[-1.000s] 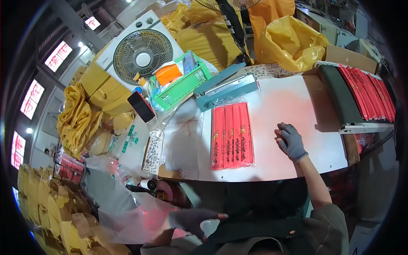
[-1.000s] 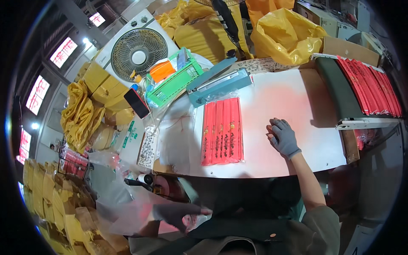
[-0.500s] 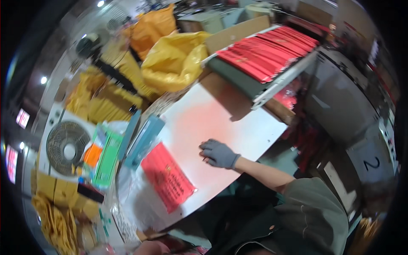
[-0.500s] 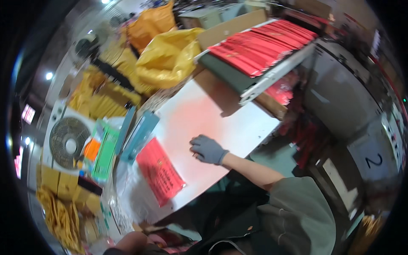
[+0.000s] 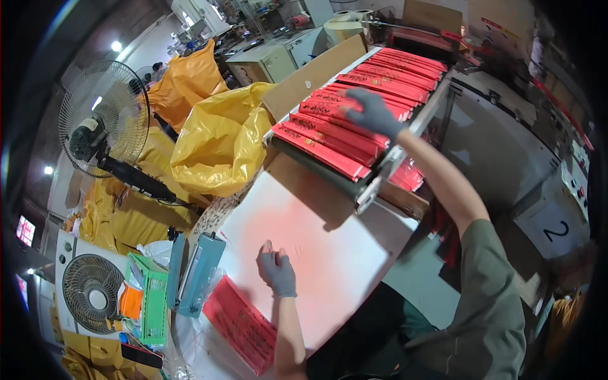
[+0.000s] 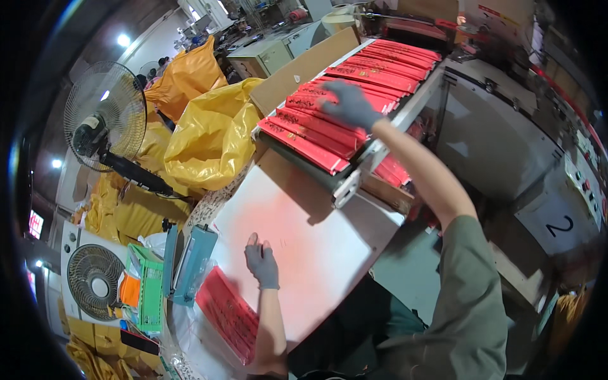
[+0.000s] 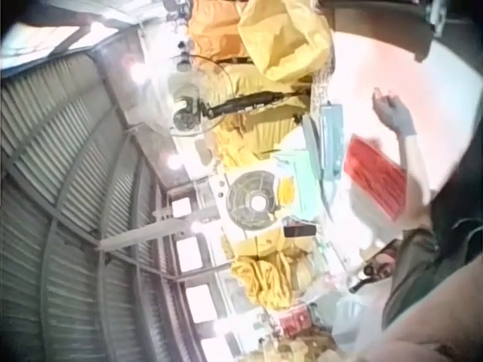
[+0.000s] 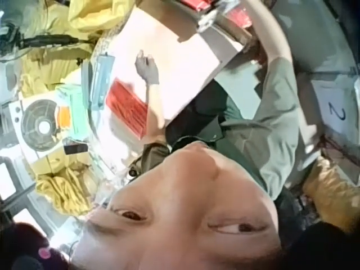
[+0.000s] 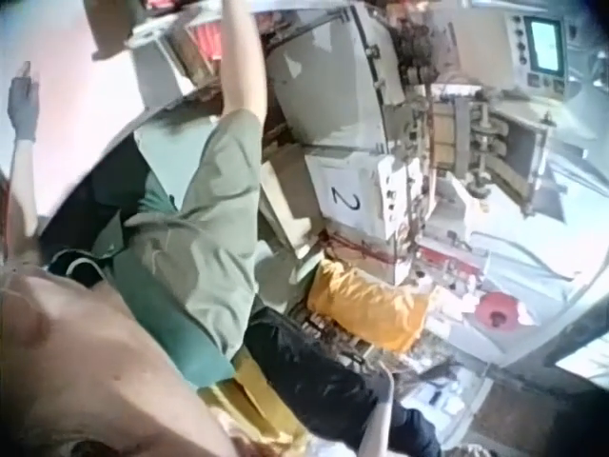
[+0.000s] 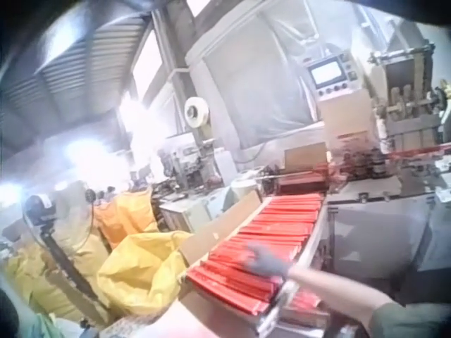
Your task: Packing stacks of red paper materials into plastic bags at a workstation.
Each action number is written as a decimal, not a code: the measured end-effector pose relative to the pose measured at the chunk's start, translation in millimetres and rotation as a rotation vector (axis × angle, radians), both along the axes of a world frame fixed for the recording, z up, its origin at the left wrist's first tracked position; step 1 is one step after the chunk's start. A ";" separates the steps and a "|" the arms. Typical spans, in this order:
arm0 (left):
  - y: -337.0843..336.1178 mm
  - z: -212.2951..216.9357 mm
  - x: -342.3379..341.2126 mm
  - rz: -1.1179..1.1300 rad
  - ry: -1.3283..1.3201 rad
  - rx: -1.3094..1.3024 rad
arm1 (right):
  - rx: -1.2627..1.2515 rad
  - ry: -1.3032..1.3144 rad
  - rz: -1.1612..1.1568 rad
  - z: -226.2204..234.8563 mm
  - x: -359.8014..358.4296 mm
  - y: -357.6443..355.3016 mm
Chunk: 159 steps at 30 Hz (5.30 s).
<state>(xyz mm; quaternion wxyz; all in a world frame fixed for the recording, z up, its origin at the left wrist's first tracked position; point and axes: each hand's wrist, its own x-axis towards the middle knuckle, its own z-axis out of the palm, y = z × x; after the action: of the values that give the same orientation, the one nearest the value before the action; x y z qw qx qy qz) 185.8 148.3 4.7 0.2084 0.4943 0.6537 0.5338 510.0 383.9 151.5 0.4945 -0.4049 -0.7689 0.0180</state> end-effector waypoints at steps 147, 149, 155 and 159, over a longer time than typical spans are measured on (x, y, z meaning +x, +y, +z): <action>-249.5 56.7 -68.1 0.357 -0.074 0.151 | -1.276 0.011 1.352 -70.8 -253.4 -336.5; -245.8 70.8 -34.4 0.034 0.326 0.309 | -1.293 0.017 1.334 -59.3 -253.6 -344.7; -263.5 16.5 -30.3 -0.005 0.504 0.278 | -1.293 0.556 1.183 -132.7 -213.9 -355.0; -323.5 -21.9 9.6 -0.194 0.463 0.066 | -1.144 0.111 1.255 -170.5 -123.2 -402.4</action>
<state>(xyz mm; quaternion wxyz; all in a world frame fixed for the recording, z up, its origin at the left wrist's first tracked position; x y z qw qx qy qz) 195.3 -175.2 -17.2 0.0875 0.6703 0.6157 0.4048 386.8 -18.5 -19.0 0.1494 -0.0898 -0.6981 0.6944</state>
